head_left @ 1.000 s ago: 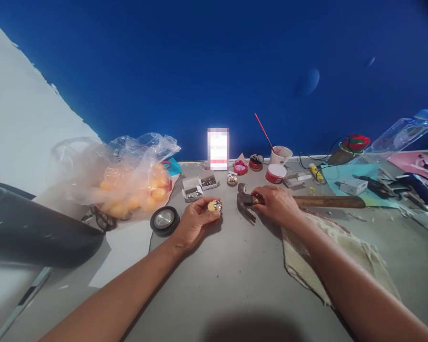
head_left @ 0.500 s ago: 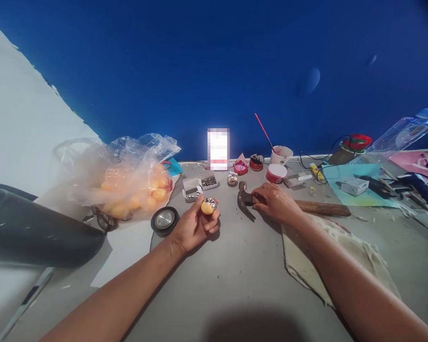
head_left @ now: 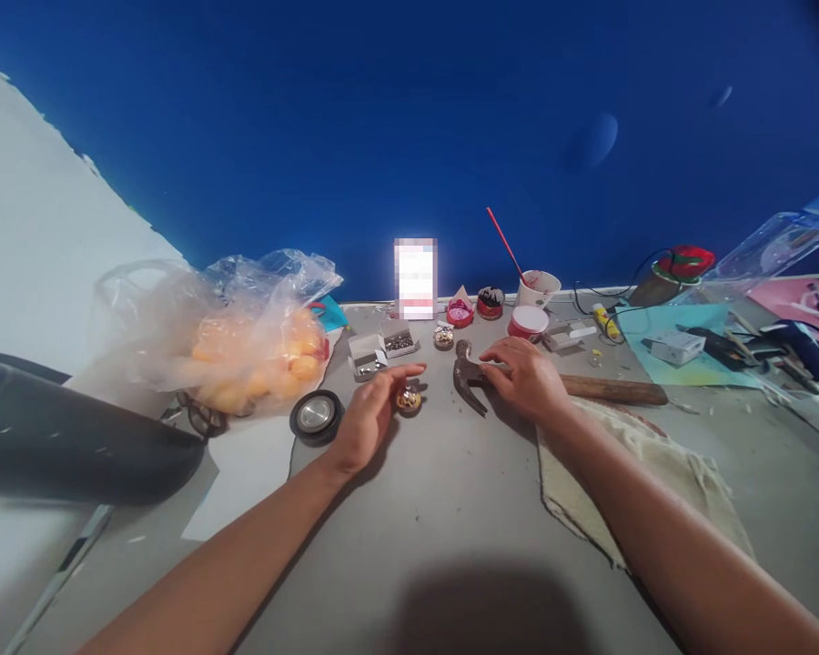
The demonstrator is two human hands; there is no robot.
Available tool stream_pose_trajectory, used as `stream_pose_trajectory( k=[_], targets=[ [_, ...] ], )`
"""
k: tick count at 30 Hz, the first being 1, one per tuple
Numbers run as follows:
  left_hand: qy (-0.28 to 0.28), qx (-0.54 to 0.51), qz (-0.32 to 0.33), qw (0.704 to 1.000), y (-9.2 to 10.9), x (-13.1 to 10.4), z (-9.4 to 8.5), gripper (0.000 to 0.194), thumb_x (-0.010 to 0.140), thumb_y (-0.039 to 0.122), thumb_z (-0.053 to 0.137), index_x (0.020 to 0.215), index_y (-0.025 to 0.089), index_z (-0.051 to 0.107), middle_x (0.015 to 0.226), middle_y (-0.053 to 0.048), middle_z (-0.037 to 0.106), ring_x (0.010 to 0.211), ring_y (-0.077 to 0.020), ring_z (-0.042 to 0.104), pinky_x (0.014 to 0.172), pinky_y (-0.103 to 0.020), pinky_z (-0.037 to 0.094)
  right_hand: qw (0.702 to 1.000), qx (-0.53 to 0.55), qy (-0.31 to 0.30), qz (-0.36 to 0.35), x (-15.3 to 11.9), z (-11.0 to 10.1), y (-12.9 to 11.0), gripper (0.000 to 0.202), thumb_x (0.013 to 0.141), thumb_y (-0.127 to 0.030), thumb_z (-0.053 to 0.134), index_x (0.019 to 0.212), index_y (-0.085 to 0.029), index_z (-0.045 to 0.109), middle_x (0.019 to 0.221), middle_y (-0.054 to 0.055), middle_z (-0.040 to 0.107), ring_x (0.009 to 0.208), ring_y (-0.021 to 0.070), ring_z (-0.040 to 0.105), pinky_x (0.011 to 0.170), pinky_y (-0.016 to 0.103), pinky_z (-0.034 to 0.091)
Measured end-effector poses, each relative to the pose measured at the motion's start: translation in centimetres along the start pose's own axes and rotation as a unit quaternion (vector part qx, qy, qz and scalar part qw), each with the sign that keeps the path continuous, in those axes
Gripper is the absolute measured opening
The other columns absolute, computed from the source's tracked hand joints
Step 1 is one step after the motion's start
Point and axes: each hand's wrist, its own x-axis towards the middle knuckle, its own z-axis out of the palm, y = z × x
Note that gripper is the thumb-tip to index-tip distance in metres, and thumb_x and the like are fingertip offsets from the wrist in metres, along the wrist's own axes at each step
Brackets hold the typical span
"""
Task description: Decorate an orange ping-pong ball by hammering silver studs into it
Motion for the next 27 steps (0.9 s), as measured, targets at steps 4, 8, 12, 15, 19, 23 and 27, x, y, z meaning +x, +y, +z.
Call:
stream_pose_trajectory(
  k=[4, 8, 12, 15, 19, 23, 27],
  targets=[
    [-0.163, 0.391, 0.122, 0.898, -0.8, -0.7, 0.0, 0.031, 0.098, 0.033, 0.063, 0.126, 0.027, 0.074, 0.149, -0.013, 0.06, 0.148, -0.0377, 0.039, 0.124, -0.063, 0.025, 0.999, 0.014, -0.034, -0.008, 0.0, 0.1, -0.1, 0.012, 0.095, -0.022, 0.061, 0.091, -0.019, 0.071, 0.094, 0.008, 0.072, 0.091, 0.0242, 0.064, 0.084, 0.036, 0.048],
    [-0.158, 0.435, 0.169, 0.87, -1.2, -0.8, 0.2, 0.037, 0.102, 0.019, 0.052, 0.135, 0.027, 0.065, 0.138, -0.014, 0.065, 0.132, -0.0298, 0.056, 0.114, -0.055, 0.044, 0.999, 0.021, -0.045, -0.017, 0.0, 0.2, -0.3, 0.01, 0.095, -0.02, 0.062, 0.09, -0.02, 0.07, 0.093, 0.007, 0.071, 0.09, 0.023, 0.064, 0.084, 0.035, 0.047],
    [-0.038, 0.32, 0.133, 0.937, -1.2, -0.6, 0.2, 0.055, 0.089, 0.021, 0.074, 0.141, 0.028, 0.058, 0.126, -0.009, 0.066, 0.115, -0.0232, 0.065, 0.103, -0.04, 0.054, 0.999, 0.022, -0.045, -0.021, 0.0, 0.2, -0.3, 0.01, 0.095, -0.019, 0.061, 0.09, -0.02, 0.07, 0.094, 0.007, 0.071, 0.092, 0.0236, 0.063, 0.084, 0.036, 0.047],
    [0.046, 0.242, 0.099, 0.964, -1.0, -0.5, 0.4, 0.066, 0.077, 0.021, 0.085, 0.137, 0.028, 0.061, 0.121, -0.006, 0.067, 0.111, -0.021, 0.066, 0.102, -0.038, 0.054, 0.998, 0.024, -0.047, -0.021, 0.0, 0.3, -0.3, 0.011, 0.095, -0.02, 0.061, 0.089, -0.02, 0.07, 0.093, 0.007, 0.071, 0.091, 0.0235, 0.063, 0.084, 0.036, 0.048],
    [0.065, 0.054, -0.023, 0.996, -0.5, -0.3, 0.9, 0.058, 0.074, 0.037, 0.09, 0.125, 0.021, 0.066, 0.1, -0.006, 0.072, 0.086, -0.019, 0.069, 0.077, -0.034, 0.059, 0.999, 0.029, -0.03, -0.026, -0.1, 0.5, -0.4, 0.012, 0.095, -0.019, 0.06, 0.088, -0.02, 0.07, 0.093, 0.008, 0.071, 0.09, 0.0235, 0.064, 0.083, 0.037, 0.048],
    [0.077, -0.101, -0.122, 0.984, -0.2, 0.0, 1.1, 0.047, 0.075, 0.052, 0.086, 0.098, 0.014, 0.073, 0.086, -0.007, 0.07, 0.071, -0.0163, 0.064, 0.059, -0.028, 0.052, 0.997, 0.071, -0.025, -0.027, -0.2, 0.4, -2.2, 0.01, 0.096, -0.021, 0.062, 0.09, -0.02, 0.07, 0.094, 0.008, 0.072, 0.092, 0.0228, 0.064, 0.085, 0.036, 0.049],
    [0.095, -0.015, -0.08, 0.992, -0.1, -0.2, 1.3, 0.051, 0.068, 0.034, 0.092, 0.112, 0.018, 0.073, 0.092, -0.003, 0.069, 0.079, -0.0146, 0.063, 0.071, -0.028, 0.052, 0.984, 0.122, -0.126, -0.03, 0.2, 0.1, -6.1, 0.043, 0.085, -0.027, 0.079, 0.125, -0.023, 0.067, 0.1, 0.004, 0.074, 0.084, 0.0182, 0.066, 0.077, 0.03, 0.05]
  ],
)
